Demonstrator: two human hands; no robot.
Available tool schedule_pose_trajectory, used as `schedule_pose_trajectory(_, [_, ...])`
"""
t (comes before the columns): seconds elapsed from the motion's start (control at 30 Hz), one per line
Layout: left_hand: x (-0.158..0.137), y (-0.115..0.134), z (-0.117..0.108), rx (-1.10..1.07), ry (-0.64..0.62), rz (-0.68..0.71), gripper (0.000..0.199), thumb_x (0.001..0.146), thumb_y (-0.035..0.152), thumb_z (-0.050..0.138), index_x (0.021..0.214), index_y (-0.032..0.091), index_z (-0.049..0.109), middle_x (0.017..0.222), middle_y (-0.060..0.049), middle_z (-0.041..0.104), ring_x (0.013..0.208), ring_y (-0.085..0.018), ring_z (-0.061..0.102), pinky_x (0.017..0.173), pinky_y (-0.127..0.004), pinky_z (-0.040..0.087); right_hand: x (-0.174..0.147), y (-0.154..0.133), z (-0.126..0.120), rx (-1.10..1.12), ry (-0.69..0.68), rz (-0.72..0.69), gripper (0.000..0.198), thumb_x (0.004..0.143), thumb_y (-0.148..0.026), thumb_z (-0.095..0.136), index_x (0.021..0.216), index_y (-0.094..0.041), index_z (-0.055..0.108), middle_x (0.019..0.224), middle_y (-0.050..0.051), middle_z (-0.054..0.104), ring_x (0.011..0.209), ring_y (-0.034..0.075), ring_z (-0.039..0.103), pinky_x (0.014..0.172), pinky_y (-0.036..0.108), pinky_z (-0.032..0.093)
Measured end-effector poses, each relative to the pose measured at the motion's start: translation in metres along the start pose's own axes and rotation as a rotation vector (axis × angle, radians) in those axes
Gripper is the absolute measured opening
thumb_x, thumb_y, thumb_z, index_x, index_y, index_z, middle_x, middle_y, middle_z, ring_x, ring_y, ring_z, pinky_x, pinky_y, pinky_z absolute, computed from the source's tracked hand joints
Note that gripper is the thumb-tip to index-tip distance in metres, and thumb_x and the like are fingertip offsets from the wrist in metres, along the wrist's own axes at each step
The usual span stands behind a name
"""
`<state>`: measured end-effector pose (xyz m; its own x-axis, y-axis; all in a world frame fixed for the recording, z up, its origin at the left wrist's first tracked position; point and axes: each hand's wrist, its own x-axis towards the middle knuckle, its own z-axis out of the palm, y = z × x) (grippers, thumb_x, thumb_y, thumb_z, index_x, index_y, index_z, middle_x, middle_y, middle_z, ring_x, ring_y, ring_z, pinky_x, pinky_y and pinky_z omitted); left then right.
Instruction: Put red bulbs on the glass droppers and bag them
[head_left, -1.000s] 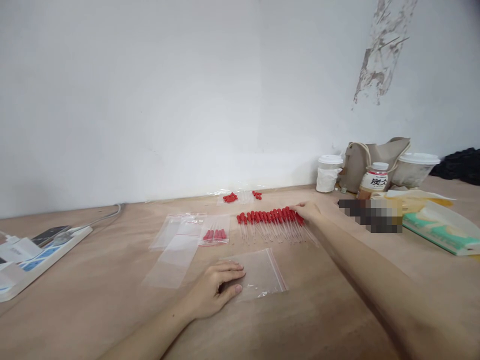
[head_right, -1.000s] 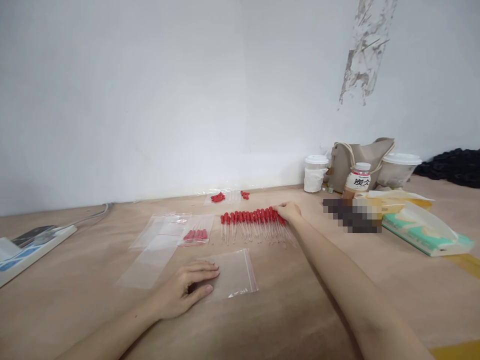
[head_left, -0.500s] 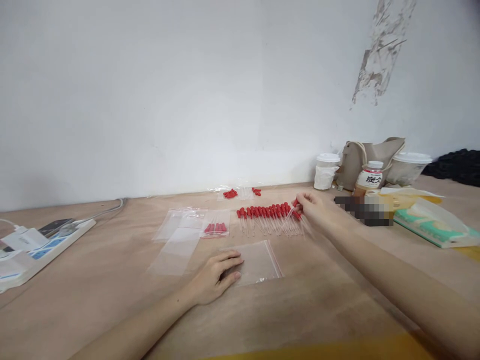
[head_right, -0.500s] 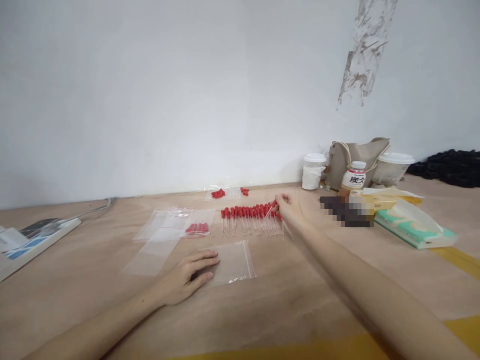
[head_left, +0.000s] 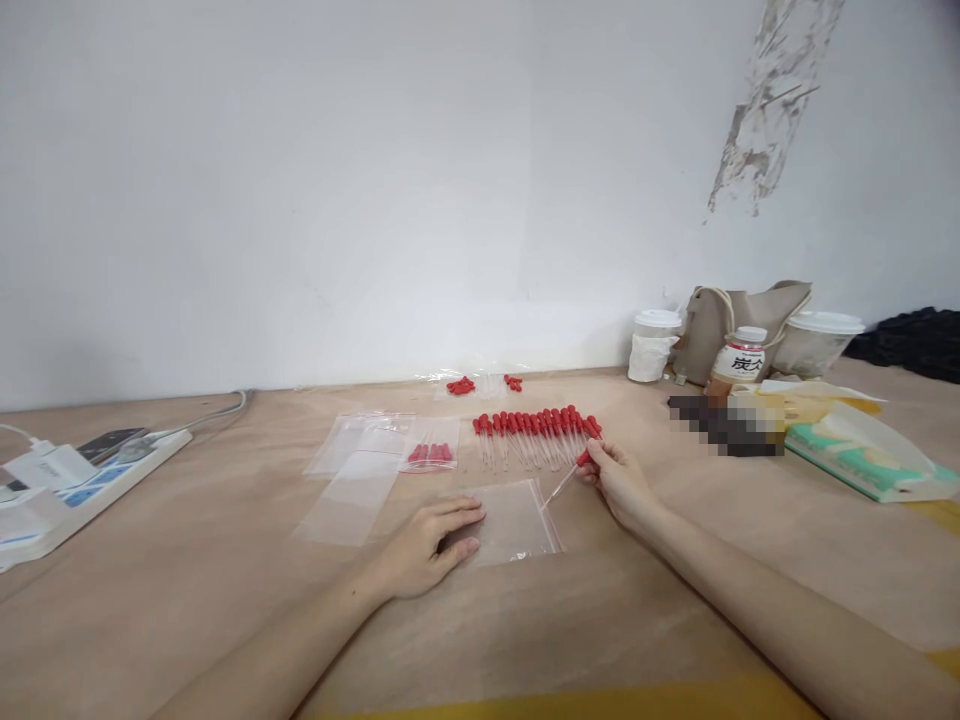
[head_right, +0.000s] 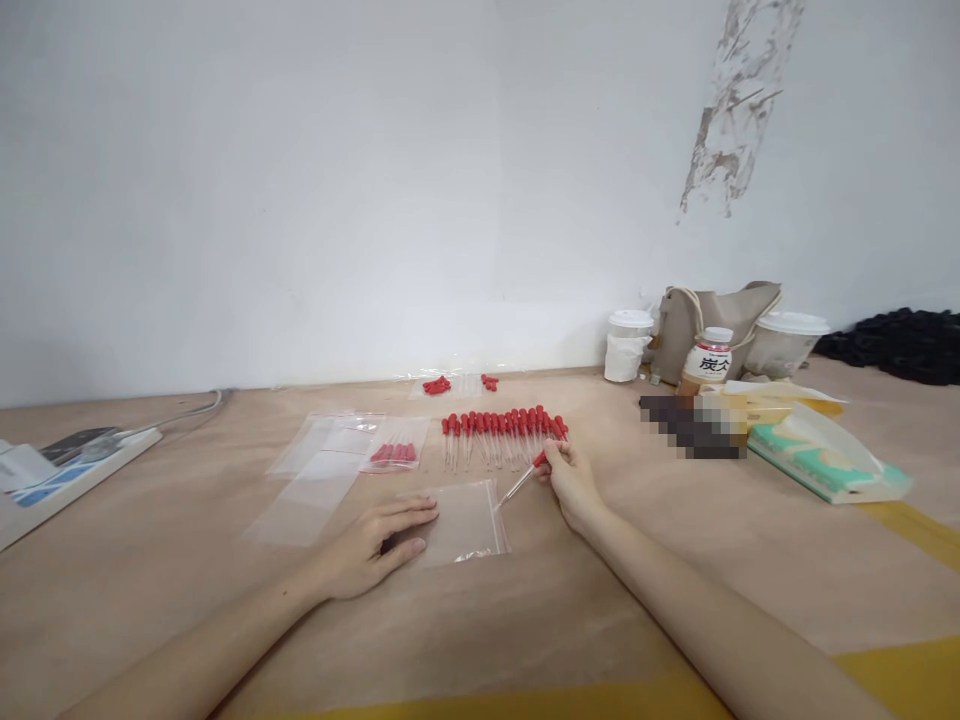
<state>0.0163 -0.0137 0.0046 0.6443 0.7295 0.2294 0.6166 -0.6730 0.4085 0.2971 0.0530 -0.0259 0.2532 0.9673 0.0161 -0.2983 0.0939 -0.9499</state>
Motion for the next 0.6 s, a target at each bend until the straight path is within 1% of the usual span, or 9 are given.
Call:
schedule_pose_trajectory(0.13, [0.0, -0.001, 0.0, 0.01, -0.001, 0.014, 0.036, 0.086, 0.035, 0.042, 0.12, 0.025, 0.048, 0.125, -0.004, 0.048, 0.116, -0.02, 0.042, 0.097, -0.039, 0.034, -0.011, -0.004, 0.005, 0.046, -0.028, 0.074, 0.015, 0.075, -0.027, 0.055, 0.068, -0.018, 0.045, 0.055, -0.003, 0.054, 0.044, 0.005, 0.052, 0.042, 0.015, 0.041])
schedule_pose_trajectory(0.23, [0.001, -0.001, 0.001, 0.014, 0.003, 0.018, 0.037, 0.085, 0.035, 0.042, 0.121, 0.025, 0.047, 0.124, -0.003, 0.049, 0.116, -0.019, 0.042, 0.097, -0.037, 0.034, -0.02, -0.008, 0.006, 0.09, -0.065, 0.108, 0.016, 0.073, -0.025, 0.059, 0.07, -0.019, 0.045, 0.056, -0.003, 0.056, 0.048, 0.007, 0.056, 0.047, 0.017, 0.045])
schedule_pose_trajectory(0.3, [0.001, -0.002, 0.001, 0.012, 0.012, 0.013, 0.039, 0.085, 0.035, 0.043, 0.123, 0.025, 0.044, 0.125, -0.003, 0.049, 0.116, -0.019, 0.042, 0.097, -0.037, 0.034, -0.025, -0.01, 0.005, 0.092, -0.156, 0.151, 0.018, 0.069, -0.026, 0.063, 0.071, -0.019, 0.047, 0.06, -0.002, 0.059, 0.055, 0.01, 0.06, 0.054, 0.021, 0.048])
schedule_pose_trajectory(0.37, [0.0, -0.002, 0.001, 0.012, 0.019, 0.002, 0.042, 0.084, 0.035, 0.044, 0.125, 0.026, 0.042, 0.126, -0.003, 0.048, 0.115, -0.019, 0.042, 0.097, -0.037, 0.034, -0.03, -0.01, 0.004, 0.007, -0.296, 0.176, 0.021, 0.064, -0.027, 0.067, 0.072, -0.018, 0.05, 0.066, 0.0, 0.062, 0.061, 0.012, 0.061, 0.059, 0.023, 0.048])
schedule_pose_trajectory(0.43, [0.0, -0.002, 0.002, 0.015, 0.02, -0.011, 0.043, 0.084, 0.036, 0.045, 0.125, 0.026, 0.041, 0.126, -0.003, 0.047, 0.115, -0.02, 0.043, 0.097, -0.038, 0.034, -0.032, -0.009, 0.003, -0.145, -0.43, 0.122, 0.023, 0.061, -0.029, 0.07, 0.072, -0.017, 0.053, 0.066, 0.0, 0.062, 0.058, 0.01, 0.059, 0.058, 0.022, 0.046])
schedule_pose_trajectory(0.5, [-0.001, -0.003, 0.002, 0.021, 0.018, -0.021, 0.043, 0.084, 0.037, 0.045, 0.125, 0.026, 0.041, 0.126, -0.003, 0.048, 0.115, -0.02, 0.043, 0.097, -0.038, 0.034, -0.032, -0.006, 0.002, -0.295, -0.526, -0.001, 0.022, 0.061, -0.03, 0.069, 0.071, -0.016, 0.056, 0.063, -0.001, 0.061, 0.055, 0.008, 0.054, 0.055, 0.021, 0.043])
schedule_pose_trajectory(0.6, [0.0, -0.003, 0.002, 0.025, 0.014, -0.017, 0.042, 0.084, 0.037, 0.044, 0.124, 0.025, 0.042, 0.125, -0.003, 0.049, 0.115, -0.02, 0.042, 0.097, -0.037, 0.033, -0.029, -0.001, 0.002, -0.449, -0.608, -0.167, 0.02, 0.063, -0.032, 0.067, 0.071, -0.015, 0.059, 0.065, -0.001, 0.059, 0.057, 0.009, 0.051, 0.055, 0.022, 0.04])
